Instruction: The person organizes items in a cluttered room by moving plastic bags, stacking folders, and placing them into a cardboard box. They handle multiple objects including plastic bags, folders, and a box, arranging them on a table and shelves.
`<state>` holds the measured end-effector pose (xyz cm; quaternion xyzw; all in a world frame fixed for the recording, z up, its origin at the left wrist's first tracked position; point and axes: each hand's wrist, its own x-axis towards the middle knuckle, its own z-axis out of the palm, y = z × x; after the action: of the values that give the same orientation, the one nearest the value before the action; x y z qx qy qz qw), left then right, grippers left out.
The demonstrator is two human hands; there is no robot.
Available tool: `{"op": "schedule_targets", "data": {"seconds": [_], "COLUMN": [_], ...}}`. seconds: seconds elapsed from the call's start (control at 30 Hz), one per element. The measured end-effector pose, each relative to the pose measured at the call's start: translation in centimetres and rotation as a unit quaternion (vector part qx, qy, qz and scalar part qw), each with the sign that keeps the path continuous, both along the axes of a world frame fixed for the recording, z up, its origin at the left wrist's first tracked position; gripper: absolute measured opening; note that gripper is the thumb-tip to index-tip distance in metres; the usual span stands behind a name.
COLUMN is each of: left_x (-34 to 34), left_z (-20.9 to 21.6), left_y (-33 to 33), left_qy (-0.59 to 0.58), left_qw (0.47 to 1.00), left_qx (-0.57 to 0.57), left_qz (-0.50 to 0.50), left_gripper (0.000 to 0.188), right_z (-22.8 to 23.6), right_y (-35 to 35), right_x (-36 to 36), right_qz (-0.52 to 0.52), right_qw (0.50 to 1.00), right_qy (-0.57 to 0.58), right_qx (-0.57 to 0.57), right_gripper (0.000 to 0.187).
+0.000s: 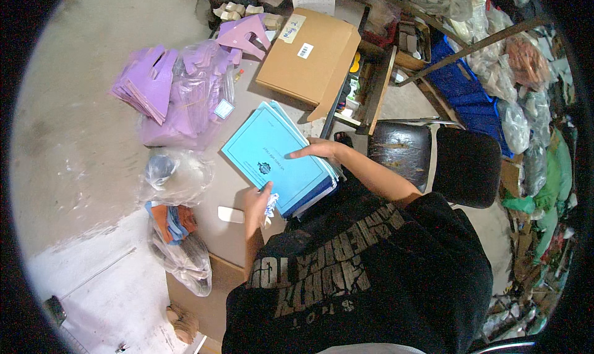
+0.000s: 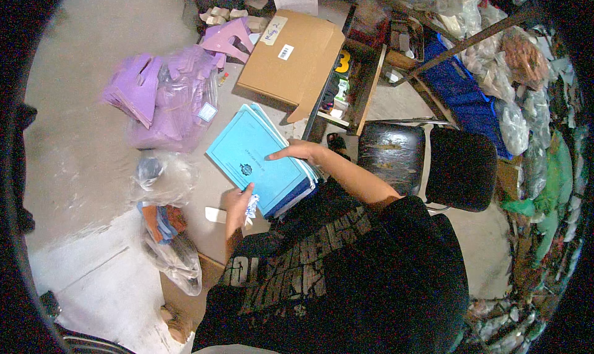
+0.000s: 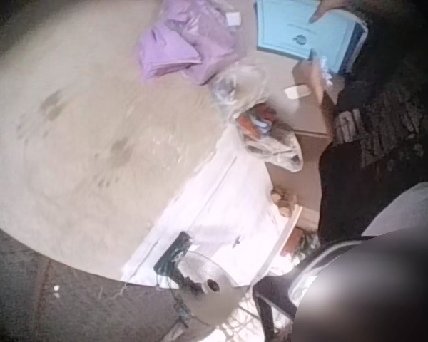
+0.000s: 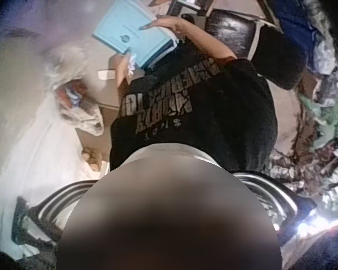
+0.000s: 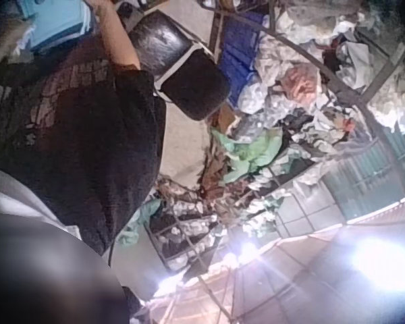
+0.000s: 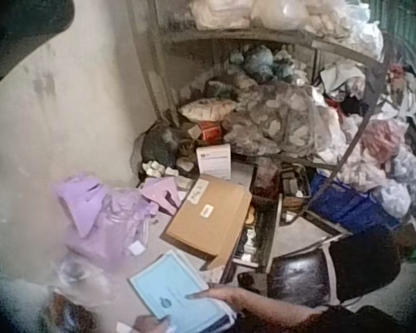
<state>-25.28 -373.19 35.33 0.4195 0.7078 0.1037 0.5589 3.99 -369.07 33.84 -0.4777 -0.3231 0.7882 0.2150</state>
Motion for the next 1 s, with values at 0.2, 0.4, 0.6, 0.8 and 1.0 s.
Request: {"op": "schedule_targets", "data": {"seconds": [0.2, 0.4, 0.6, 0.8, 1.0], "left_x": [-0.2, 0.5, 3.1, 5.4, 6.0], "left_z": [1.5, 2.7, 1.6, -1.5, -1.7], "left_y": [-0.1, 0.3, 2.6, 4.8, 5.3], "left_qy": [-0.06, -0.115, -0.246, -0.456, -0.503], "left_qw": [0.997, 0.986, 0.968, 0.88, 0.846], "left_qx": [0.037, 0.071, 0.028, 0.002, -0.005], "left_qz": [-0.015, -0.094, 0.029, 0.13, 0.176], "left_gripper": [0.037, 0.042, 0.038, 0.082, 0.098], "right_z": [2.4, 8.3, 13.5, 16.1, 17.4], "right_y": [-2.5, -5.9, -7.4, -7.0, -5.8], "right_x": [-1.2, 0.2, 3.5, 5.2, 6.6], "right_qz": [-0.072, -0.075, -0.113, -0.145, -0.199], "right_qw": [0.983, 0.948, 0.927, 0.924, 0.948], "right_qy": [-0.096, -0.216, -0.262, -0.222, -0.08], "right_qx": [0.142, 0.222, 0.244, 0.275, 0.234], "right_gripper": [0.09, 0.089, 0.09, 0.083, 0.079]}}
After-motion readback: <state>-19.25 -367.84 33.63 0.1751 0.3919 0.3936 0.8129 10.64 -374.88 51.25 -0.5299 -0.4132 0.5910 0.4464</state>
